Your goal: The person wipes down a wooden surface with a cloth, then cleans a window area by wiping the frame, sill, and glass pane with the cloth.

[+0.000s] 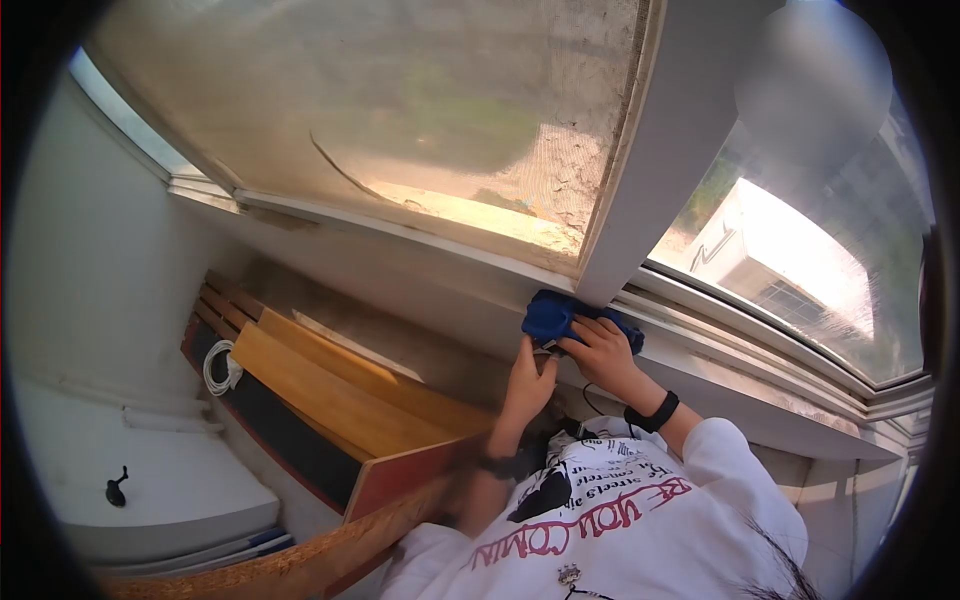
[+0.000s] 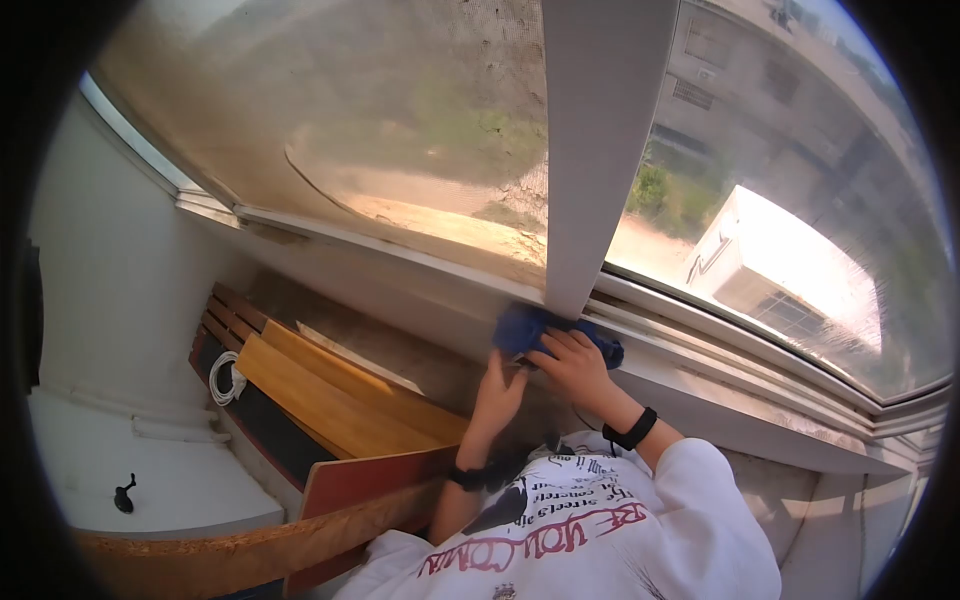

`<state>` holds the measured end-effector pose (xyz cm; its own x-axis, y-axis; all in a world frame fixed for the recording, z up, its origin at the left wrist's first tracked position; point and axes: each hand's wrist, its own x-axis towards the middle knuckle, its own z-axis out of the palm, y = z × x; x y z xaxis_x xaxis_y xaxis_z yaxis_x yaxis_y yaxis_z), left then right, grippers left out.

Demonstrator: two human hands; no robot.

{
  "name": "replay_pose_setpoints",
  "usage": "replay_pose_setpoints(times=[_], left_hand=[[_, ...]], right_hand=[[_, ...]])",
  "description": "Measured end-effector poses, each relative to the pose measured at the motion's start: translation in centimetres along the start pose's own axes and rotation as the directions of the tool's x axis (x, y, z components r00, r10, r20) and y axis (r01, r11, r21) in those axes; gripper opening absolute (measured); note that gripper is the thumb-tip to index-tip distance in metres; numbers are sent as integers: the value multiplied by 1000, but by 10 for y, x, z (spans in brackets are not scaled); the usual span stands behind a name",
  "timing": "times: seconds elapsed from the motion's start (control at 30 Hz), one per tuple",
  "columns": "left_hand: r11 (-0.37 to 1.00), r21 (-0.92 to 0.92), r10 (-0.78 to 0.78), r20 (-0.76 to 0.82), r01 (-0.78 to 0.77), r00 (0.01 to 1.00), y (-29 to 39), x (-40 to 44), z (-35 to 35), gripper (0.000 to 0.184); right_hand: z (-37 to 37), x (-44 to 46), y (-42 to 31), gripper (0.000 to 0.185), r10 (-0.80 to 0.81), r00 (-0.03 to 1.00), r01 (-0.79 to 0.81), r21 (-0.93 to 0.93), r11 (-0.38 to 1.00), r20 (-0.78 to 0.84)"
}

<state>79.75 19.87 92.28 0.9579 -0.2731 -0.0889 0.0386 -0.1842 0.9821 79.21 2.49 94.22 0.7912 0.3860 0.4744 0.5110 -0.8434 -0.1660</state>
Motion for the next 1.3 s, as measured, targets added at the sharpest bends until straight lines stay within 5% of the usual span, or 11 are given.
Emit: replay_pose_setpoints(times=[0.07,0.27,0.37,0.4,0.5,0.6,0.83,1.17,1.3], left_hand=[[997,-12,-72,107,74,992,7,-6,15,48],[962,-220,-173,-21,164,985,-20,-9,30,49],[974,-199,44,-313,-110,949,-23,6,15,49],[976,-216,-29,-305,-40,952,-22,9,5,52],[948,-268,11,-516,-174,856,-27,31,-8,59],[992,8,102,-667,-130,739,2,52,-23,65],[933,351,236,-757,75,609,-4,115,-57,89],[959,204,55,-815,197,577,-46,164,-148,88],[973,220,130,-779,73,614,-42,146,-139,87]], right_hand=[[-8,-21,7,30,15,1000,-15,-39,999,-7],[16,-4,7,35,-32,999,33,8,999,-19],[36,35,-9,37,-14,1000,15,69,998,-18],[42,49,-13,39,-14,1000,16,118,993,-18],[76,87,-22,38,-41,999,40,150,988,-1],[97,136,-39,32,-83,996,78,207,975,17],[200,231,-57,36,-254,955,286,261,922,-151],[238,287,-85,33,-309,946,324,309,894,-100],[230,278,-85,33,-272,961,272,358,893,-49]])
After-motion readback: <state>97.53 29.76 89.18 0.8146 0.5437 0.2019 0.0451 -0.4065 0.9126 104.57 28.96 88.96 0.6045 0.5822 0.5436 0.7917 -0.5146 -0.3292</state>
